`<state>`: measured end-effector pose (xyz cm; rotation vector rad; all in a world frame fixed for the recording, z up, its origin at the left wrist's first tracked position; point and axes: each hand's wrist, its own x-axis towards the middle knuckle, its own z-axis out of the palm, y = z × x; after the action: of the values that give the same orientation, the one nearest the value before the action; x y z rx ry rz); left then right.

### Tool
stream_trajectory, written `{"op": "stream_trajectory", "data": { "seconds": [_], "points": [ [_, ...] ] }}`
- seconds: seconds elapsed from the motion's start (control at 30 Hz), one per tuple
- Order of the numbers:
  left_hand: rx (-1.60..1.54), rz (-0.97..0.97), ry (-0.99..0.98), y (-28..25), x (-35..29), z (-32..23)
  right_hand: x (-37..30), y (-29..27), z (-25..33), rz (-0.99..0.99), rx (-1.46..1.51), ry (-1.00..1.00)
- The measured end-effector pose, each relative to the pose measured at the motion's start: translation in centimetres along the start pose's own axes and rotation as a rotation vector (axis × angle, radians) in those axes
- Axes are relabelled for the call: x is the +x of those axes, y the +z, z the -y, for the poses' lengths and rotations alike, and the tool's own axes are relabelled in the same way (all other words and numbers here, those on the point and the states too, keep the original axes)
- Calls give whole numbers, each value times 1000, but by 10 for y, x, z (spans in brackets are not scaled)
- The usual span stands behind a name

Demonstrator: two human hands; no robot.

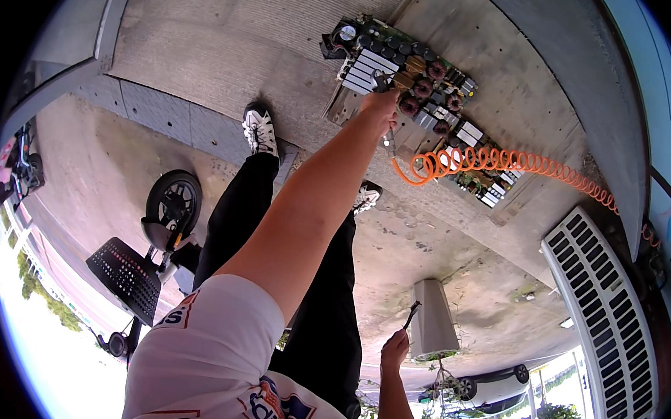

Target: The person cleans several electronic circuit boards with a handheld air compressor gun while standing outdoors.

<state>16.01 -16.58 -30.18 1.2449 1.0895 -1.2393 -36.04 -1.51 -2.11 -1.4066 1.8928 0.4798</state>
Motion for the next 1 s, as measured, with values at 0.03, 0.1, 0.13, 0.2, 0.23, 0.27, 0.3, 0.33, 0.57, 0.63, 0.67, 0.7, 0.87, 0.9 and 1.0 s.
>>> {"op": "stream_trajectory", "data": {
  "seconds": [0.03, 0.1, 0.13, 0.2, 0.23, 0.27, 0.3, 0.33, 0.57, 0.63, 0.67, 0.7, 0.87, 0.9, 1.0],
  "points": [
    [20, 3, -18, 8, -5, 9, -1, -2, 2, 0, -16, 0],
    [43, 7, -26, 18, -12, 16, 2, -5, 4, -4, -41, -3],
    [46, 9, -16, 24, -15, 16, 4, -5, 4, -5, -22, -6],
    [52, -42, 32, 23, -14, 7, 7, -6, -3, 2, 22, -16],
    [38, -10, 99, 22, -16, 0, 9, -11, -5, -4, 13, 7],
    [-15, -8, 78, 12, -12, -14, 11, -14, -5, 2, 5, 28],
    [-8, -56, 101, 2, -10, -25, 12, -16, -4, 8, -3, 49],
    [-36, -145, 147, -14, -6, -38, 10, -19, 5, -3, -35, 14],
    [29, -38, 88, 13, -15, -28, 17, -47, 1, -159, -74, -57],
    [50, -46, 35, 30, -16, -15, 11, -42, 8, -190, -41, -29],
    [36, -30, 34, 40, -17, -10, 5, -40, 11, -157, 3, -8],
    [21, -15, 33, 44, -17, -7, -1, -33, 14, -165, 45, 44],
    [85, -138, 67, 12, -6, -49, -22, -14, 73, -101, -25, 53],
    [68, -124, 106, -4, 5, -64, -20, -9, 67, -58, 12, 74],
    [4, -127, 112, -27, 12, -85, -23, -5, 79, -86, -60, -15]
  ]
}}
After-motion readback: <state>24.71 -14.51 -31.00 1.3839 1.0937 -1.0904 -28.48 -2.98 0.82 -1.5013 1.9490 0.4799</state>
